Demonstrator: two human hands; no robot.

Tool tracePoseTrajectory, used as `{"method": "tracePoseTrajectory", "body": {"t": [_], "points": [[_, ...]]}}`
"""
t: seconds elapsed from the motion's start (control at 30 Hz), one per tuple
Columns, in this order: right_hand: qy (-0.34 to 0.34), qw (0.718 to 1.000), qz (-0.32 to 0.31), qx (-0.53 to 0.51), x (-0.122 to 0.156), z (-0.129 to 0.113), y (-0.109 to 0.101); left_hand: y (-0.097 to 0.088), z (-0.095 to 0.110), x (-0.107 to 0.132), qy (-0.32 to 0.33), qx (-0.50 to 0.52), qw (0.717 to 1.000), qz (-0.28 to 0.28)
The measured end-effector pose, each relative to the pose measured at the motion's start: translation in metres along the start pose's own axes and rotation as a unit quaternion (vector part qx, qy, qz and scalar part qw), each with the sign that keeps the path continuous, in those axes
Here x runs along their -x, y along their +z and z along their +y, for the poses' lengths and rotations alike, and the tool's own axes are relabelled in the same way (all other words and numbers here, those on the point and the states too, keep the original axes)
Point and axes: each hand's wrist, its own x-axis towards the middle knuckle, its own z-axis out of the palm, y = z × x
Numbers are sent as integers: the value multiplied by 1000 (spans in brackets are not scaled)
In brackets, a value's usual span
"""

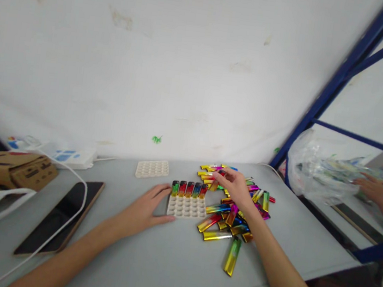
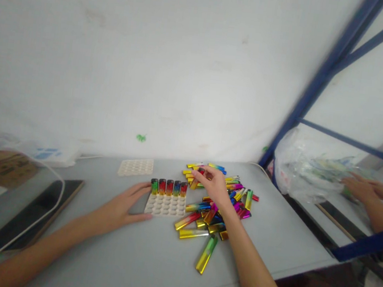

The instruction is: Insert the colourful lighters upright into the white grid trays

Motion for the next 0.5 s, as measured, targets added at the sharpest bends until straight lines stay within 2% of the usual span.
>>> {"method": "tracePoseTrajectory", "body": {"t": [0.13, 0.3, 0.43, 0.5], "points": [[0, 992, -25, -125, 3, -6, 14, 1, -1, 0, 3, 2, 1000, 2], [37, 976, -68, -203, 9, -16, 23, 2, -1, 0, -5, 8, 1000, 0], [101, 972, -26, -210, 10, -19, 28, 3, 0, -1, -6, 24, 1000, 5], [97, 980, 5, -176, 11, -17, 31, 4, 2, -2, -8, 33, 999, 11]]}}
